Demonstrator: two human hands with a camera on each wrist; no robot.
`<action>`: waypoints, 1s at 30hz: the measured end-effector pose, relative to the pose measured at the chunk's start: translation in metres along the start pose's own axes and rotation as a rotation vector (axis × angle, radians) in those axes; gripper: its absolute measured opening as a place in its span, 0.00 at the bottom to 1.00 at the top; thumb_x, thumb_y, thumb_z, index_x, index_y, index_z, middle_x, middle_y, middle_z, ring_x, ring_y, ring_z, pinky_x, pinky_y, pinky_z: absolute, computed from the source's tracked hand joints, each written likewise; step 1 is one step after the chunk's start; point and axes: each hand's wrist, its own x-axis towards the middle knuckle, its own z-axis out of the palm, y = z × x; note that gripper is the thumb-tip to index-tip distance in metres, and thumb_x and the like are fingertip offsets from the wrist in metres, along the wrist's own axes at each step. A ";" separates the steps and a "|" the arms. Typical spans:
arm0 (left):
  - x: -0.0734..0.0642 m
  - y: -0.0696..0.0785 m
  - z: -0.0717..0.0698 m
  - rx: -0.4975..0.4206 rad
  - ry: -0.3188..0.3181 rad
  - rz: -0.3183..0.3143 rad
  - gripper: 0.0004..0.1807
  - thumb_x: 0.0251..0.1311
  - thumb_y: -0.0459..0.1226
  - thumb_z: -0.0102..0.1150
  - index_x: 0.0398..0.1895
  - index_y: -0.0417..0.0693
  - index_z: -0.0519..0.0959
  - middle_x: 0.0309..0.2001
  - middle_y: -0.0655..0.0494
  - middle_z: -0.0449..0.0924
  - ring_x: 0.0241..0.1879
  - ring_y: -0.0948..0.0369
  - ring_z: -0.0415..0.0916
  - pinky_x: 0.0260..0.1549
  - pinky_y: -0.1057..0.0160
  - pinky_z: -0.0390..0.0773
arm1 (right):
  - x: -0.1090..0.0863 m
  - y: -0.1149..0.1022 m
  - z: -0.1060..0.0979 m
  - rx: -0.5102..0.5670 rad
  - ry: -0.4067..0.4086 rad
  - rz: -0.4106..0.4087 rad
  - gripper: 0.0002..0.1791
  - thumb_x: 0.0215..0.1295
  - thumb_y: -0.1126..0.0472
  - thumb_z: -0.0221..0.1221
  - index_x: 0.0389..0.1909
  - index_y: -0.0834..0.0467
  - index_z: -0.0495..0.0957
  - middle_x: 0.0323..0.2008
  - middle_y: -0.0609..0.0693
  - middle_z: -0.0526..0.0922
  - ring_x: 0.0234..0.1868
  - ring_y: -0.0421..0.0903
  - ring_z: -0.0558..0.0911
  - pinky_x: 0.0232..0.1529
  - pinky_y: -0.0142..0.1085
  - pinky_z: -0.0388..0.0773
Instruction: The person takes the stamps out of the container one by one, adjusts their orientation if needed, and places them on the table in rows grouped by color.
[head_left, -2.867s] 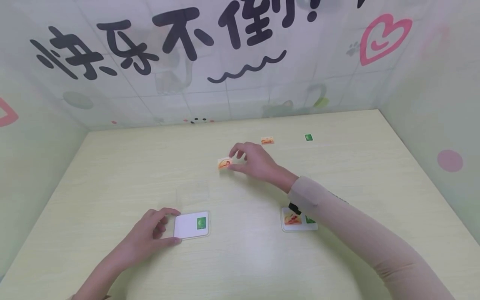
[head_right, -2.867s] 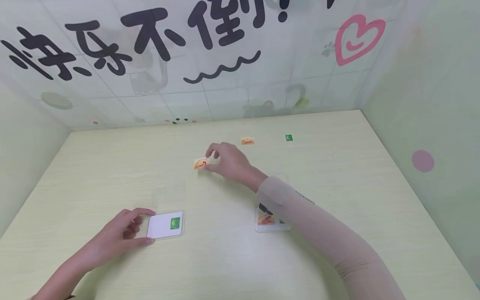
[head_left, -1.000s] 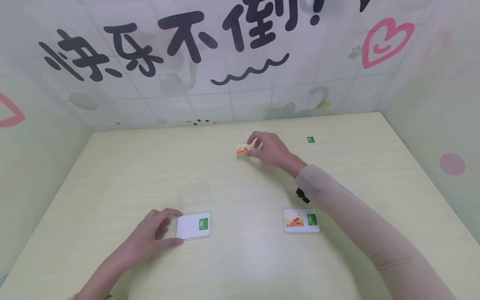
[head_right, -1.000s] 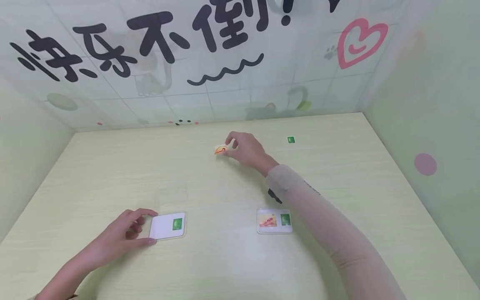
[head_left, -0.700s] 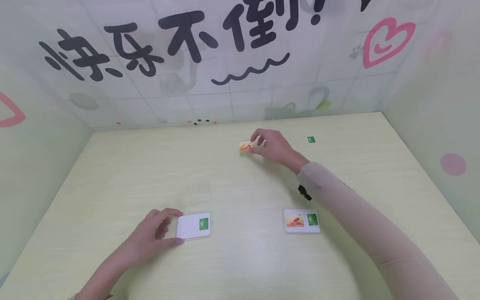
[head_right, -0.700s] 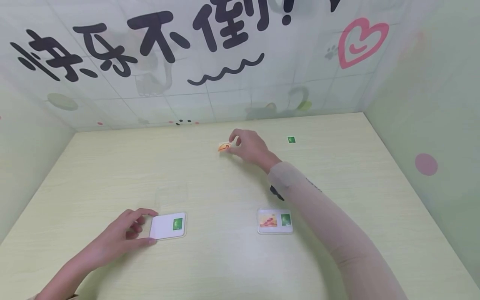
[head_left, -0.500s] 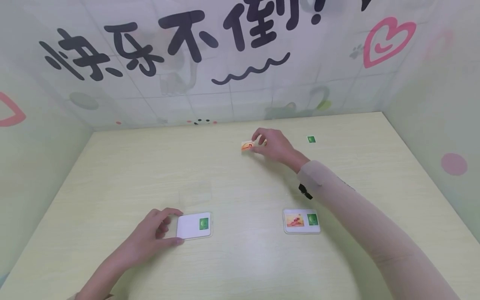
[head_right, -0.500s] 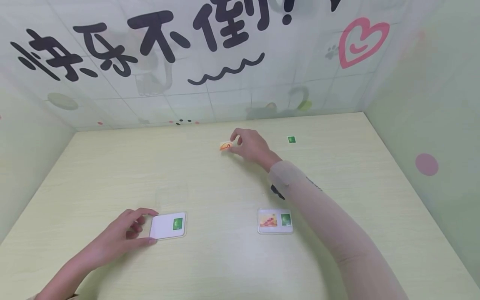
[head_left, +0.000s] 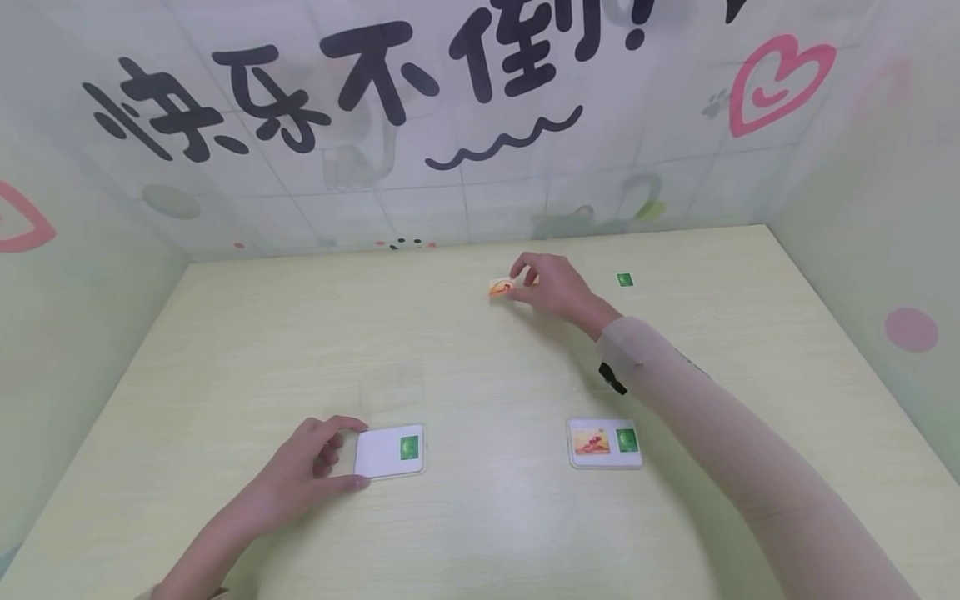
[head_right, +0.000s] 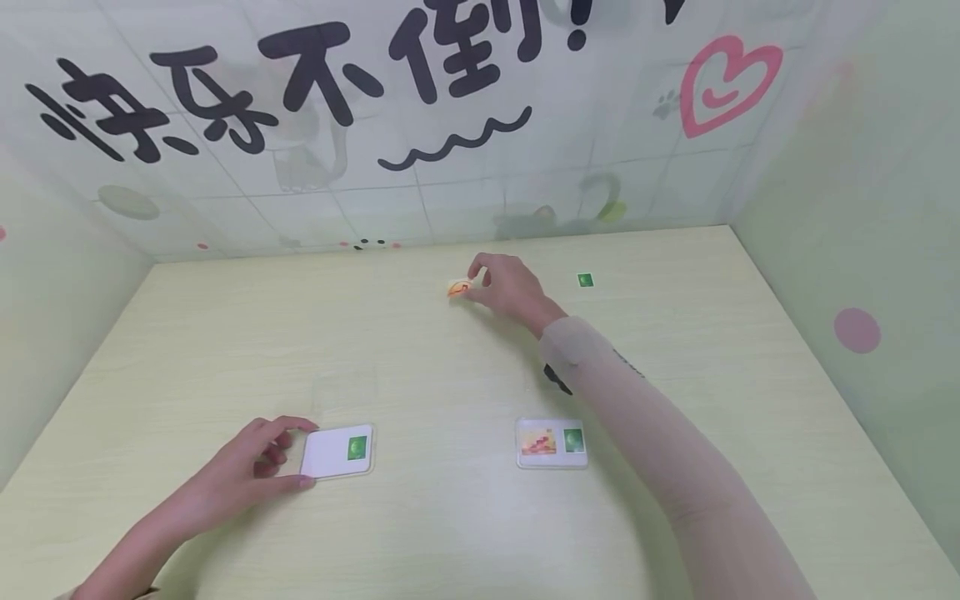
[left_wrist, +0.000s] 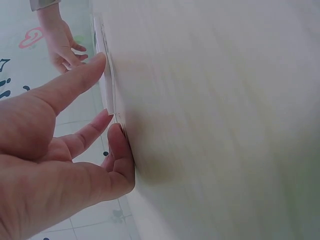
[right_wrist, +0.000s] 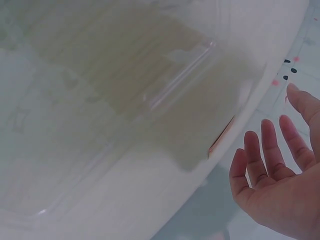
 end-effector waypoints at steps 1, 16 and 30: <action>0.000 0.000 0.000 -0.002 0.000 0.005 0.33 0.54 0.37 0.81 0.63 0.47 0.77 0.43 0.52 0.69 0.40 0.59 0.66 0.37 0.69 0.72 | 0.000 0.000 0.000 -0.002 -0.001 0.001 0.17 0.70 0.56 0.70 0.53 0.59 0.81 0.48 0.60 0.85 0.44 0.55 0.81 0.46 0.44 0.78; 0.000 0.000 -0.001 -0.015 -0.008 0.001 0.33 0.54 0.37 0.81 0.63 0.46 0.77 0.44 0.51 0.68 0.41 0.58 0.65 0.37 0.69 0.72 | 0.009 0.009 -0.004 -0.044 -0.022 0.029 0.17 0.71 0.56 0.69 0.55 0.59 0.80 0.47 0.60 0.84 0.40 0.54 0.80 0.46 0.44 0.77; -0.001 0.001 -0.001 -0.021 -0.009 -0.001 0.34 0.54 0.37 0.81 0.64 0.46 0.77 0.44 0.51 0.69 0.41 0.58 0.65 0.38 0.69 0.73 | 0.013 0.013 -0.002 -0.074 -0.021 0.050 0.16 0.70 0.57 0.69 0.53 0.60 0.81 0.40 0.58 0.83 0.38 0.51 0.77 0.42 0.40 0.73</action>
